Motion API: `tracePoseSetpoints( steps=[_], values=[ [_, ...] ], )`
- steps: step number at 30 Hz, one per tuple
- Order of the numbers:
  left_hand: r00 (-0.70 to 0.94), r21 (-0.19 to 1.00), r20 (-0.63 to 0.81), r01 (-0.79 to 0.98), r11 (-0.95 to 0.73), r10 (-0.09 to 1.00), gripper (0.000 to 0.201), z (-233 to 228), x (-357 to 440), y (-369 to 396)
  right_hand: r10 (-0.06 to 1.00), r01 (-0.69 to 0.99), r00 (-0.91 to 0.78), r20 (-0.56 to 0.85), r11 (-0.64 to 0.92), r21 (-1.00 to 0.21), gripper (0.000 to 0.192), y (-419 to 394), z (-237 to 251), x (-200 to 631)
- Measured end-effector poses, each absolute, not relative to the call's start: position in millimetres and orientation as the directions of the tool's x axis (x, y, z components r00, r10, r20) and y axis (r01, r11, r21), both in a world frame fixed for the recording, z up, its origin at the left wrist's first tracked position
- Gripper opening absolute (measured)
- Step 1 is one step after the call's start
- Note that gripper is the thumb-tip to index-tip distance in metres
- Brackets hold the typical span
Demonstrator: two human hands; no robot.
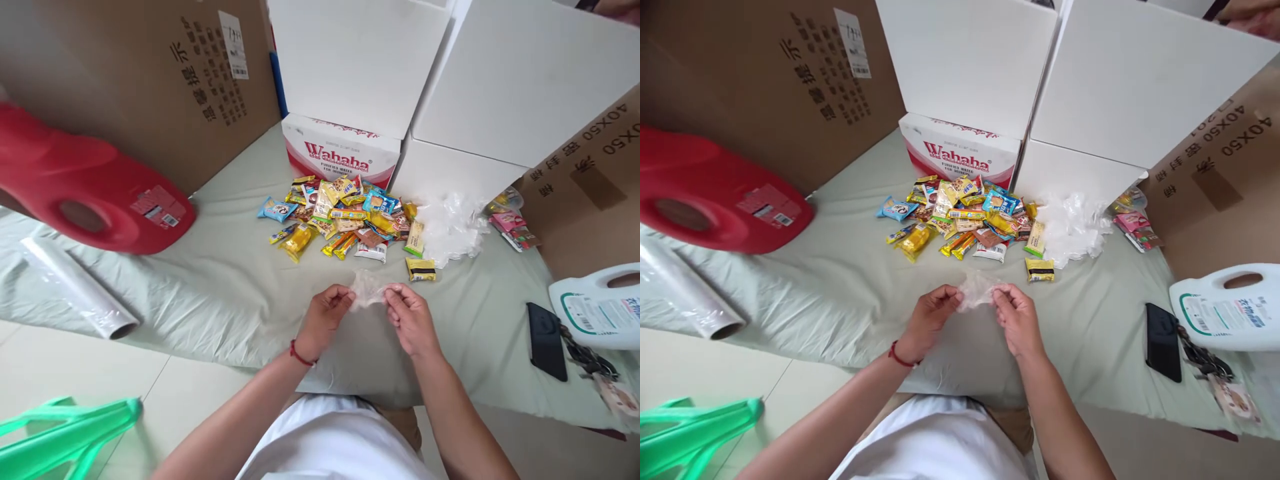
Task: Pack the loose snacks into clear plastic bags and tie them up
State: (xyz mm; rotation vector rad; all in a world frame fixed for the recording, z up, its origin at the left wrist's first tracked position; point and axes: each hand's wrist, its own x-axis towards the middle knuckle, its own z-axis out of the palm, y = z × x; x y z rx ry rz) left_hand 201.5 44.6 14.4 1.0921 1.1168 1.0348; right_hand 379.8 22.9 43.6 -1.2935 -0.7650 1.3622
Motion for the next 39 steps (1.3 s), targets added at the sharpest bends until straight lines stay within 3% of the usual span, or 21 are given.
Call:
tracePoseSetpoints(
  steps=[5, 11, 18, 22, 26, 29, 31, 33, 35, 39],
  values=[
    [0.091, 0.91, -0.304, -0.269, 0.317, 0.948, 0.049, 4.5, 167.0, 60.4, 0.918, -0.271, 0.173, -0.358, -0.305, -0.913, 0.041, 30.6, 39.7, 411.1],
    [0.117, 0.823, -0.349, -0.436, 0.364, 0.93, 0.044, -0.6, 153.8, 76.2, 0.889, -0.247, 0.119, -0.442, -0.405, -0.88, 0.044, 33.0, 35.5, 432.0],
    [0.081, 0.91, -0.271, -0.303, 0.283, 0.959, 0.037, -17.0, 146.8, 80.1, 0.866, 0.065, 0.083, -0.493, -0.498, -0.865, 0.053, 38.4, 22.0, 441.6],
    [0.061, 0.952, -0.233, -0.191, 0.241, 0.971, 0.033, -20.5, 139.9, 79.7, 0.906, 0.226, 0.132, -0.403, -0.423, -0.877, 0.054, 41.2, 20.7, 456.3],
    [0.074, 0.975, -0.196, -0.093, 0.203, 0.978, 0.029, -15.1, 137.8, 77.0, 0.951, 0.454, 0.3, -0.076, -0.213, -0.866, 0.049, 43.2, 32.2, 453.5],
    [0.104, 0.977, -0.193, -0.072, 0.201, 0.976, 0.028, -12.0, 140.2, 75.0, 0.988, 0.533, 0.149, 0.043, -0.044, -0.845, 0.053, 49.5, 38.8, 425.6],
    [0.11, 0.974, -0.203, -0.076, 0.212, 0.973, 0.029, -10.7, 140.1, 74.9, 1.0, 0.534, -0.004, 0.018, 0.017, -0.845, 0.049, 56.5, 38.8, 406.1],
    [0.106, 0.973, -0.205, -0.083, 0.214, 0.973, 0.03, -8.5, 135.5, 76.1, 0.998, 0.508, -0.061, -0.003, 0.028, -0.861, 0.029, 62.7, 37.4, 397.3],
    [0.112, 0.973, -0.205, -0.086, 0.215, 0.972, 0.031, -4.7, 125.6, 78.5, 1.0, 0.441, -0.016, -0.005, 0.003, -0.897, 0.022, 65.0, 37.5, 403.0],
    [0.135, 0.96, -0.258, -0.078, 0.269, 0.957, 0.033, 4.7, 101.2, 84.3, 0.982, 0.236, 0.155, -0.109, -0.144, -0.961, 0.029, 58.3, 44.0, 432.1]
  ],
)
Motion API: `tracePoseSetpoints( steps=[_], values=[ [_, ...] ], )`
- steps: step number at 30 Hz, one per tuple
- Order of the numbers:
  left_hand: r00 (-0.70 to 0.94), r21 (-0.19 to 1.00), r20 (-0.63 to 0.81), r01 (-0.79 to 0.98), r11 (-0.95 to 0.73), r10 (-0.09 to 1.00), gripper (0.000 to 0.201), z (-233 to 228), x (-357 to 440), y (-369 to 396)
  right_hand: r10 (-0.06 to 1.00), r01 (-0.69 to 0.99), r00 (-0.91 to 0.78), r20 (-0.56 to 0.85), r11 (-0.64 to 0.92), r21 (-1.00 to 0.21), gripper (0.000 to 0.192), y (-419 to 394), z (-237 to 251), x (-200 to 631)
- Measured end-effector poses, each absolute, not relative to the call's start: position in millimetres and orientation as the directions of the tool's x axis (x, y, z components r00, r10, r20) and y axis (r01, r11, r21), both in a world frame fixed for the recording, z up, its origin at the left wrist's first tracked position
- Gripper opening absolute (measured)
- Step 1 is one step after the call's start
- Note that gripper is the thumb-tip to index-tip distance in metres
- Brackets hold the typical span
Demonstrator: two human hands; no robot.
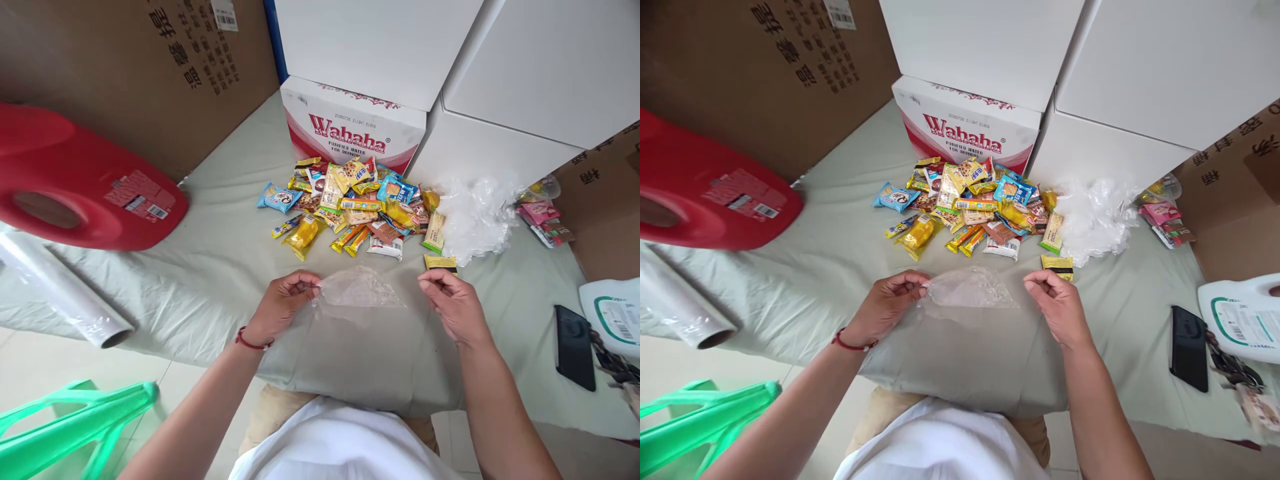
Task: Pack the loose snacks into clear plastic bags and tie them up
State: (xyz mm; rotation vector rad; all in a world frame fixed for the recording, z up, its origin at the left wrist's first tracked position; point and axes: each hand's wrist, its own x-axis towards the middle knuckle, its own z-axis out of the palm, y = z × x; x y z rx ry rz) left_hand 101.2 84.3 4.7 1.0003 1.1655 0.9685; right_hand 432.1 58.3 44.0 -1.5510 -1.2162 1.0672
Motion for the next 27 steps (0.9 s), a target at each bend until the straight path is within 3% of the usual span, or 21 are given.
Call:
tracePoseSetpoints(
  steps=[3, 7, 10, 14, 19, 21, 23, 24, 25, 27],
  values=[
    [0.157, 0.944, -0.293, -0.108, 0.311, 0.943, 0.035, 8.5, 94.5, 87.9, 0.981, 0.243, 0.162, -0.109, -0.147, -0.959, 0.033, 51.8, 44.9, 430.7],
    [0.205, 0.94, -0.297, -0.11, 0.324, 0.932, 0.035, 6.5, 101.4, 90.5, 0.981, 0.389, -0.006, -0.193, -0.176, -0.904, 0.053, 53.2, 30.7, 394.2],
    [0.161, 0.95, -0.268, -0.119, 0.288, 0.95, 0.04, 1.8, 101.2, 91.8, 0.976, 0.395, -0.031, -0.214, -0.185, -0.9, 0.036, 59.6, 21.4, 378.3],
    [0.095, 0.961, -0.242, -0.118, 0.252, 0.966, 0.049, -4.6, 84.7, 96.2, 0.976, 0.213, 0.07, -0.208, -0.218, -0.952, 0.039, 65.6, 32.4, 392.0],
    [-0.082, 0.976, -0.216, -0.034, 0.214, 0.973, 0.05, -5.6, 67.4, 103.7, 0.899, -0.122, 0.132, -0.418, -0.404, -0.907, 0.049, 59.0, 63.5, 413.3],
    [-0.254, 0.981, -0.133, 0.103, 0.163, 0.958, 0.043, -0.7, 70.2, 99.1, 0.876, -0.25, 0.13, -0.465, -0.425, -0.87, 0.05, 54.3, 69.6, 416.1],
    [-0.401, 0.948, 0.058, 0.31, 0.076, 0.914, 0.029, 6.5, 80.9, 86.2, 0.864, -0.346, 0.126, -0.488, -0.423, -0.837, 0.049, 51.7, 69.7, 418.2],
    [-0.399, 0.909, 0.175, 0.416, 0.008, 0.9, 0.021, 10.1, 89.0, 77.3, 0.858, -0.381, 0.128, -0.498, -0.421, -0.823, 0.049, 51.6, 67.9, 419.7],
    [-0.333, 0.86, 0.282, 0.504, -0.083, 0.9, 0.015, 13.0, 98.6, 67.8, 0.851, -0.409, 0.136, -0.507, -0.417, -0.812, 0.049, 52.2, 65.1, 421.8],
    [-0.043, 0.752, 0.407, 0.583, -0.309, 0.912, 0.01, 14.5, 120.5, 50.6, 0.836, -0.448, 0.167, -0.523, -0.408, -0.795, 0.05, 54.8, 57.9, 428.0]
  ],
)
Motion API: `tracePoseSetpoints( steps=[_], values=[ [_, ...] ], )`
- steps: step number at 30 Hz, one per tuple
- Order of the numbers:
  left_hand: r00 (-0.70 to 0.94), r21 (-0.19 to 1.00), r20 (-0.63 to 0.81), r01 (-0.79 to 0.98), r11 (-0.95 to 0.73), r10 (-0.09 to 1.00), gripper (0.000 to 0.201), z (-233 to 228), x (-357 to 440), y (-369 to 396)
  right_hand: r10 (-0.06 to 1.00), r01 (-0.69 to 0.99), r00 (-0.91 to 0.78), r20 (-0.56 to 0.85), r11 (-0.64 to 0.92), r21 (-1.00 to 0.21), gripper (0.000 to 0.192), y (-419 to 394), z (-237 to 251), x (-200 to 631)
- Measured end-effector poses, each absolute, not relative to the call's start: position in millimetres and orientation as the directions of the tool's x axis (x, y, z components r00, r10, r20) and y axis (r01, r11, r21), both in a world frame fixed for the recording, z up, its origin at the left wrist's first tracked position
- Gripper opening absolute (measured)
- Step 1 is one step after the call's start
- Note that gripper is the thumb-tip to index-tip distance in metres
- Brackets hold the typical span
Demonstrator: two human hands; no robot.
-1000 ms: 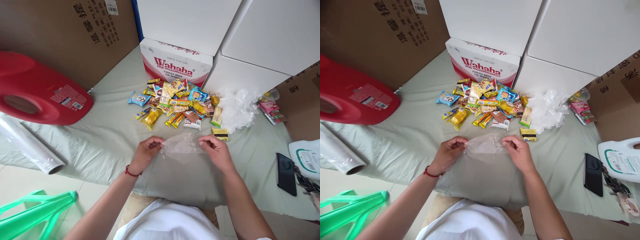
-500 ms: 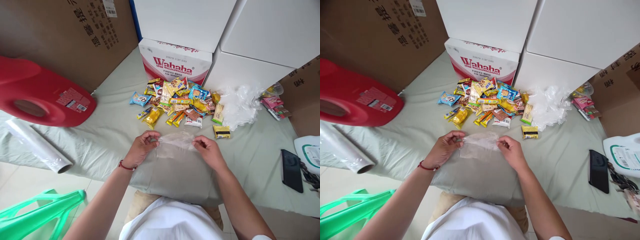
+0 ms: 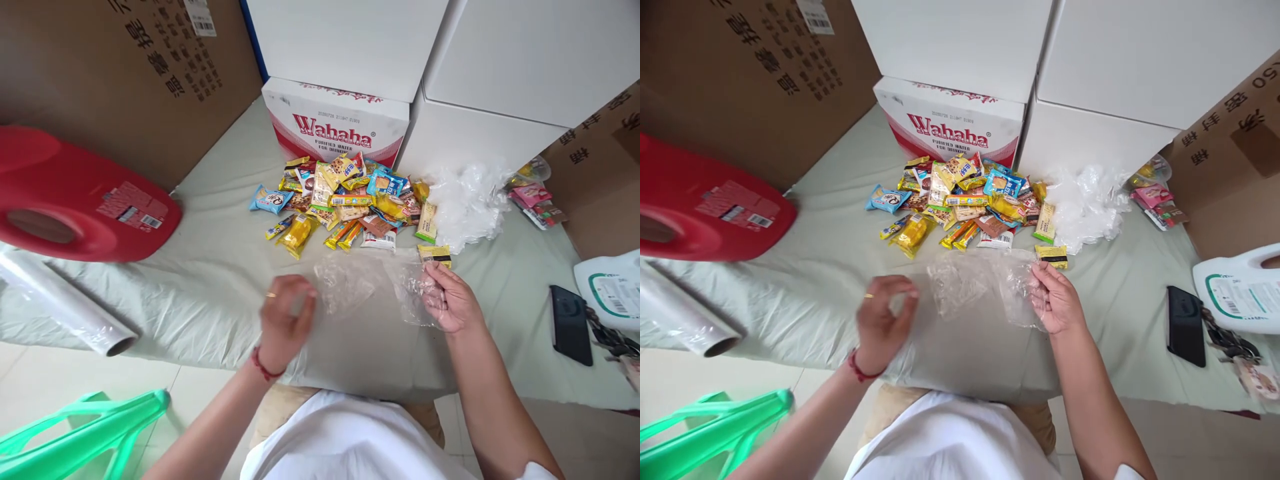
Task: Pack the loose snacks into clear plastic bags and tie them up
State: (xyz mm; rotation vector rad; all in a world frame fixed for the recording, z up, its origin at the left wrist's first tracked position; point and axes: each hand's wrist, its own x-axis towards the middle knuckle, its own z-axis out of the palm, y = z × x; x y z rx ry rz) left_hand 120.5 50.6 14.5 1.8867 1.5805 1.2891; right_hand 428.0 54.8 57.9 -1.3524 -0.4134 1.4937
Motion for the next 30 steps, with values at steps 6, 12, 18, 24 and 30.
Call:
tracePoseSetpoints(
  steps=[6, 12, 18, 24, 30],
  values=[
    [0.436, 0.574, 0.265, 0.645, -0.504, 0.86, 0.032, -14.2, 164.5, 50.7, 0.804, -0.429, 0.247, -0.541, -0.41, -0.805, 0.055, 61.2, 35.3, 456.1],
    [0.407, 0.777, 0.176, 0.501, -0.38, 0.896, 0.021, -20.7, 150.4, 71.6, 0.807, -0.112, 0.421, -0.414, -0.407, -0.907, 0.053, 52.1, 18.3, 486.1],
    [0.42, 0.887, 0.084, 0.381, -0.26, 0.904, 0.024, 1.8, 148.2, 76.5, 0.816, 0.533, 0.56, 0.143, -0.222, -0.817, 0.031, 16.0, 38.1, 483.2],
    [0.431, 0.88, 0.099, 0.383, -0.281, 0.897, 0.024, 6.9, 150.3, 82.3, 0.923, 0.785, -0.193, 0.331, 0.348, -0.512, 0.035, -5.1, 44.1, 421.5],
    [0.418, 0.873, 0.125, 0.384, -0.299, 0.9, 0.026, 4.6, 140.5, 86.0, 0.914, 0.841, -0.32, 0.251, 0.396, -0.369, 0.021, 2.7, 14.1, 401.8]
  ],
)
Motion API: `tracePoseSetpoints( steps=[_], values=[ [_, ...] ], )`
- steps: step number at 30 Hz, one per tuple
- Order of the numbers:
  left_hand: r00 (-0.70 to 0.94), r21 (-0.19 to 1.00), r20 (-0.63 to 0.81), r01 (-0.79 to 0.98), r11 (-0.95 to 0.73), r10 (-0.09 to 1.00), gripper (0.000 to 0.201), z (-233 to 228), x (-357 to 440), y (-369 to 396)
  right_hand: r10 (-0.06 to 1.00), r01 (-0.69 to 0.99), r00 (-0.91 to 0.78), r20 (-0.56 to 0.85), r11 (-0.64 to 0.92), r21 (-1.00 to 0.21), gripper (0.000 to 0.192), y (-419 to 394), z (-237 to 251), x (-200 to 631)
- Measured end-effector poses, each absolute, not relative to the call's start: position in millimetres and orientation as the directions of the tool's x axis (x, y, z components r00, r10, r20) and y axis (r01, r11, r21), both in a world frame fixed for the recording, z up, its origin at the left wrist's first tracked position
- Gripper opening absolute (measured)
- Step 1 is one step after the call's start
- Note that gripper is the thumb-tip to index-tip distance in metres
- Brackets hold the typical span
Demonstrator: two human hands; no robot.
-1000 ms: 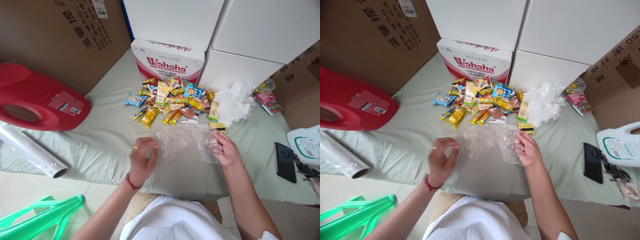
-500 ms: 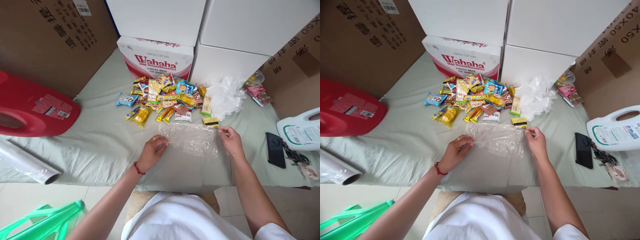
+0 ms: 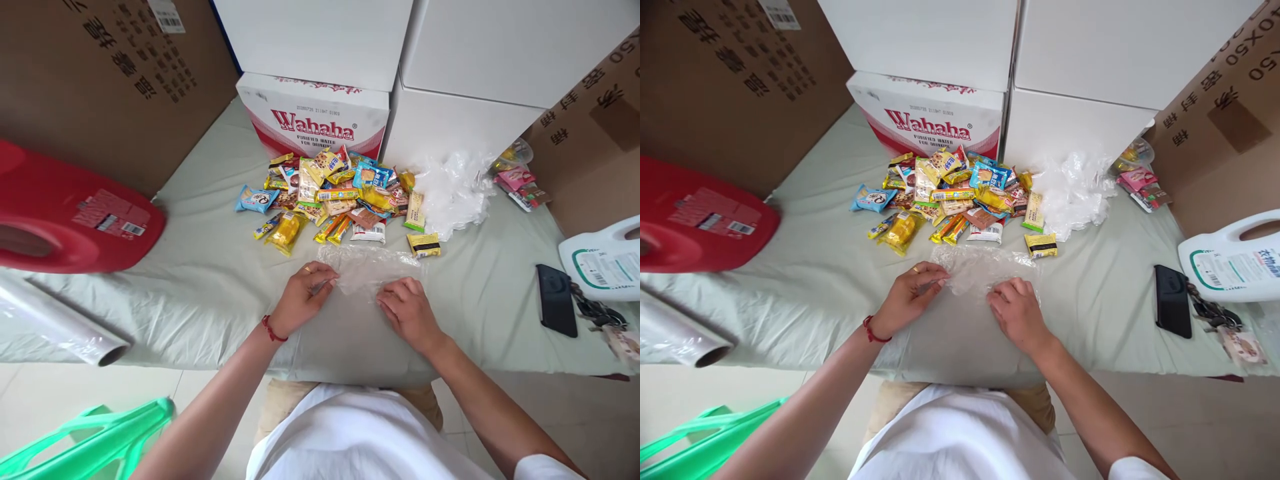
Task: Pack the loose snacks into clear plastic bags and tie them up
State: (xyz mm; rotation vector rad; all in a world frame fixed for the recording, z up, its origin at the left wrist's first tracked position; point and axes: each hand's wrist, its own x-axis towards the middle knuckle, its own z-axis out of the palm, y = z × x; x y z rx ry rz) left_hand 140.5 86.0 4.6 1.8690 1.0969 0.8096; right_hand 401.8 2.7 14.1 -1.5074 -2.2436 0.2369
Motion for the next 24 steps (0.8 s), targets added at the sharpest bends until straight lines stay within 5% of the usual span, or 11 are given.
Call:
tracePoseSetpoints(
  steps=[4, 9, 12, 15, 17, 24],
  values=[
    [0.338, 0.818, 0.205, 0.456, -0.35, 0.919, 0.027, 9.1, 138.1, 91.5, 0.968, 0.67, -0.207, 0.143, 0.247, -0.7, 0.023, 3.6, 16.6, 399.6],
    [-0.1, 0.766, 0.413, 0.577, -0.285, 0.905, 0.05, 20.5, 132.3, 64.0, 0.975, 0.213, 0.072, -0.211, -0.221, -0.952, 0.033, -2.4, 27.7, 383.5],
    [-0.286, 0.912, 0.184, 0.406, -0.055, 0.94, 0.026, 17.8, 130.6, 21.3, 0.936, -0.064, 0.13, -0.328, -0.322, -0.944, 0.039, -3.4, 31.9, 373.9],
    [-0.028, 0.937, -0.303, 0.172, 0.303, 0.953, 0.042, 12.0, 142.7, -11.9, 0.909, -0.277, 0.111, -0.401, -0.359, -0.891, 0.039, -4.1, 36.1, 363.9],
    [0.073, 0.88, -0.475, 0.044, 0.473, 0.877, 0.051, 11.2, 158.9, -17.2, 0.888, -0.403, 0.048, -0.458, -0.403, -0.822, 0.038, -6.1, 39.7, 356.3],
    [0.216, 0.731, -0.586, -0.276, 0.624, 0.781, 0.047, 25.3, 185.9, 21.6, 0.848, -0.615, -0.056, -0.527, -0.445, -0.651, 0.035, -13.8, 55.5, 358.8]
  ],
)
